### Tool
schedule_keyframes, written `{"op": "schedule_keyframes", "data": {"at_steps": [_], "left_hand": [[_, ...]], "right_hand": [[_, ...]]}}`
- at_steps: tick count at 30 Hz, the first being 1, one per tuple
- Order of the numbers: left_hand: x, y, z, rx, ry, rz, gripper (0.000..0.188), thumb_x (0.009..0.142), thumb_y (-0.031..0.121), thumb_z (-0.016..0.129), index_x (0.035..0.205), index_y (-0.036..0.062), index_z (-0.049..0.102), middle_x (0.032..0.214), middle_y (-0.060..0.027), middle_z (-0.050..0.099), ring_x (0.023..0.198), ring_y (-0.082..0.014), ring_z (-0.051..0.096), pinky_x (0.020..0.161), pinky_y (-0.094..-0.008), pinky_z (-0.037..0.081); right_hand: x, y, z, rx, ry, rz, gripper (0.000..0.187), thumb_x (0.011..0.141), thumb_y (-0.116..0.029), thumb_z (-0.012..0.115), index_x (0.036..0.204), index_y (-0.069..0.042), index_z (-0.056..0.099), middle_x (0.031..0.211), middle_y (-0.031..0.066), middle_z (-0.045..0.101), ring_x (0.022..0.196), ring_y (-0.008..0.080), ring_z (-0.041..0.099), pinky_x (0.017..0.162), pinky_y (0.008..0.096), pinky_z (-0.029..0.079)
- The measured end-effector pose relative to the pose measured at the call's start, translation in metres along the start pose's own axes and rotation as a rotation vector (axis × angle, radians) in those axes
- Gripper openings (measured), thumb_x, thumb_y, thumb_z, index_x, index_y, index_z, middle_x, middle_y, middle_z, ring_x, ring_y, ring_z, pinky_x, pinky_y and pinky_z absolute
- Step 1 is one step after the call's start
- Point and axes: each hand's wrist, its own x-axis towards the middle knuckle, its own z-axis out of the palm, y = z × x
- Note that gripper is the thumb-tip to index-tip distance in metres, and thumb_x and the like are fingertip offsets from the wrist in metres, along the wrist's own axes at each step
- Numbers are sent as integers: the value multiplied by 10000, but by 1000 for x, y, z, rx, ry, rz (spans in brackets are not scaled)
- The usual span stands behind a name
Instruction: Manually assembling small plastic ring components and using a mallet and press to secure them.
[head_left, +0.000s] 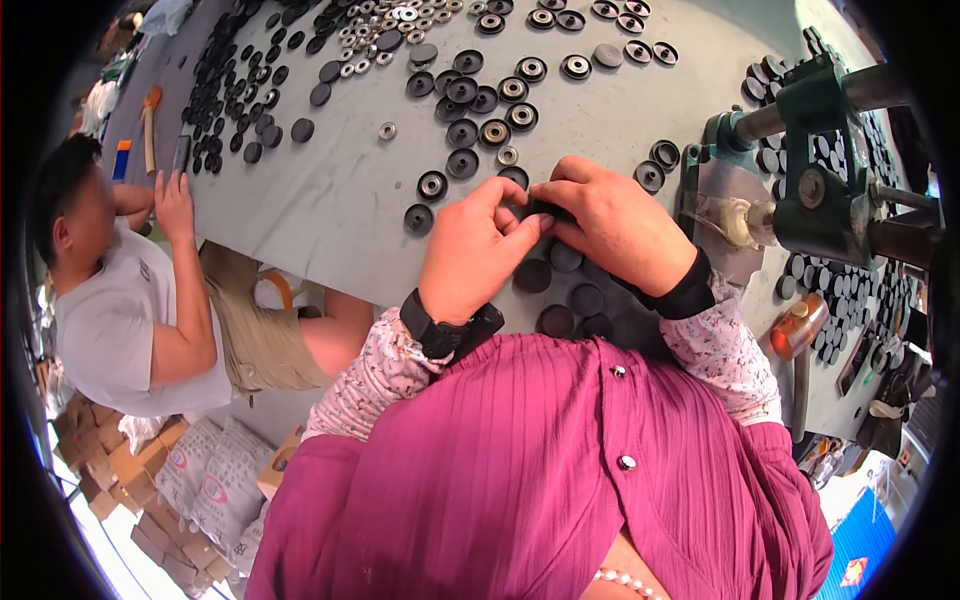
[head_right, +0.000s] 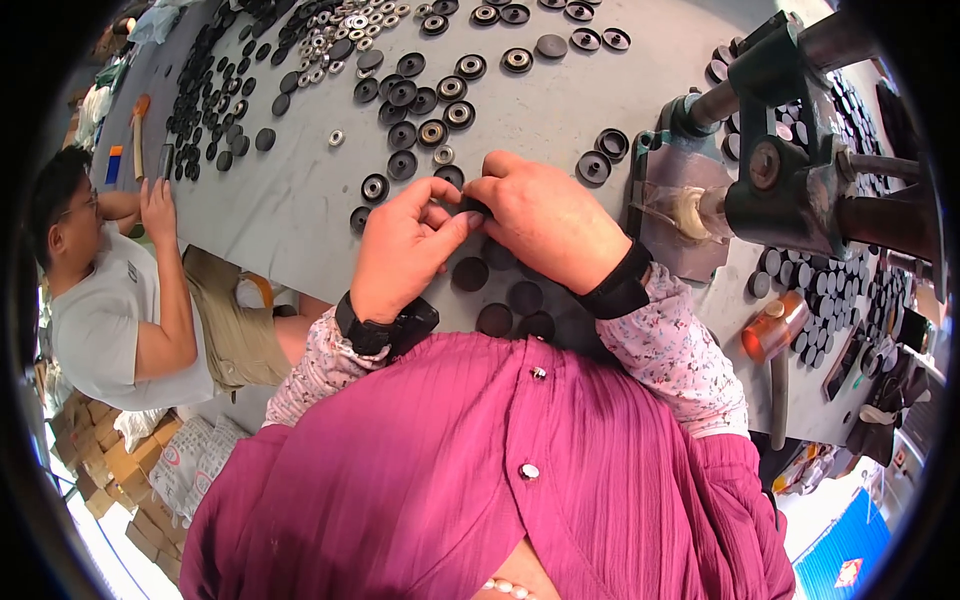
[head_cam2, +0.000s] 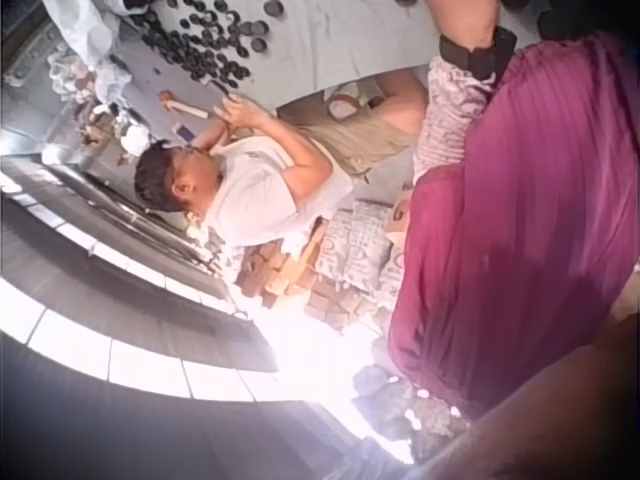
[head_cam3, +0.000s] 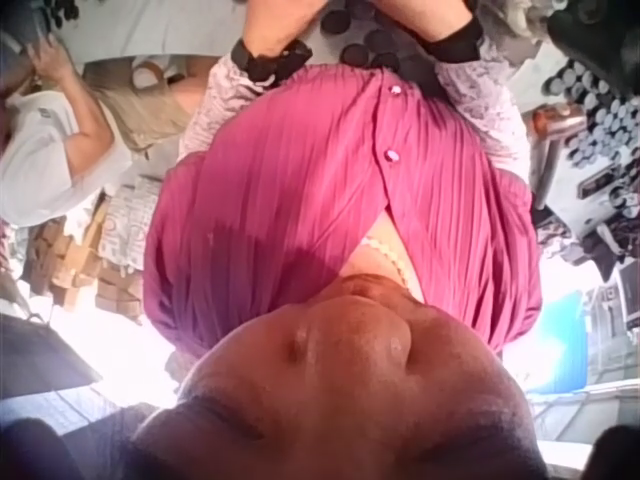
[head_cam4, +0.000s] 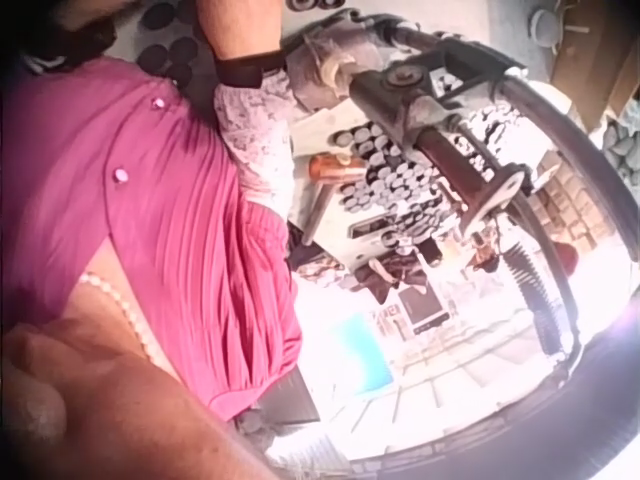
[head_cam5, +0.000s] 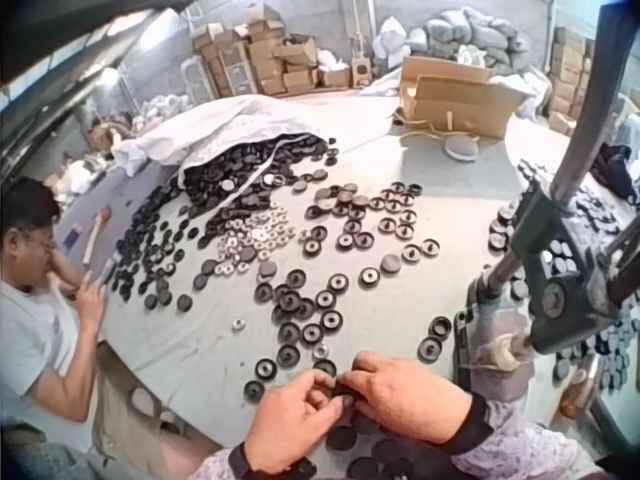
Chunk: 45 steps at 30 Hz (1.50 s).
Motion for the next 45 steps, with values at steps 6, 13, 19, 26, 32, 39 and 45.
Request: {"op": "schedule_keyframes", "data": {"at_steps": [6,13,19,26,32,39,45], "left_hand": [[10,14,-7,-47,-99,-186,203,975,119,704,1122,27,599,712,-17,654,504,-78,599,437,-256,452],[20,13,-13,-92,-115,-253,169,944,99,748,959,7,607,635,-47,645,483,-114,635,417,-281,462],[17,4,-42,-190,-11,-170,159,939,136,802,944,48,669,709,17,641,513,-74,614,448,-223,462],[47,-1,-38,311,170,276,280,843,52,788,1119,28,751,939,-40,666,675,-98,604,629,-277,503],[47,1,-28,391,66,329,302,812,56,812,1108,33,753,980,-71,667,668,-157,616,649,-311,520],[68,8,-21,471,207,427,310,831,137,832,1110,41,737,1015,-101,662,785,-236,661,727,-361,543],[87,13,-15,616,206,461,311,843,139,821,1117,27,726,1090,-139,678,969,-357,670,861,-436,551]], "right_hand": [[0,-7,7,-178,-65,49,104,877,-103,697,945,-24,701,930,128,638,863,338,703,762,433,583],[22,4,-12,-20,-196,8,138,854,-130,722,921,-9,734,940,156,668,889,355,704,782,450,583],[35,14,2,21,1,-58,199,815,-152,772,981,-45,751,991,127,678,923,369,703,803,469,573],[31,10,-4,-69,-50,62,228,825,-213,810,919,-23,726,965,138,650,879,369,696,804,471,575],[26,0,-3,-253,17,196,199,793,-159,788,880,-2,702,954,165,660,873,383,704,793,470,585],[26,12,5,-208,162,193,153,826,-56,674,969,-11,646,905,191,653,836,418,692,763,506,575],[21,19,-6,-193,141,197,181,844,-47,654,1005,-20,577,960,175,630,860,408,680,741,509,570]]}}
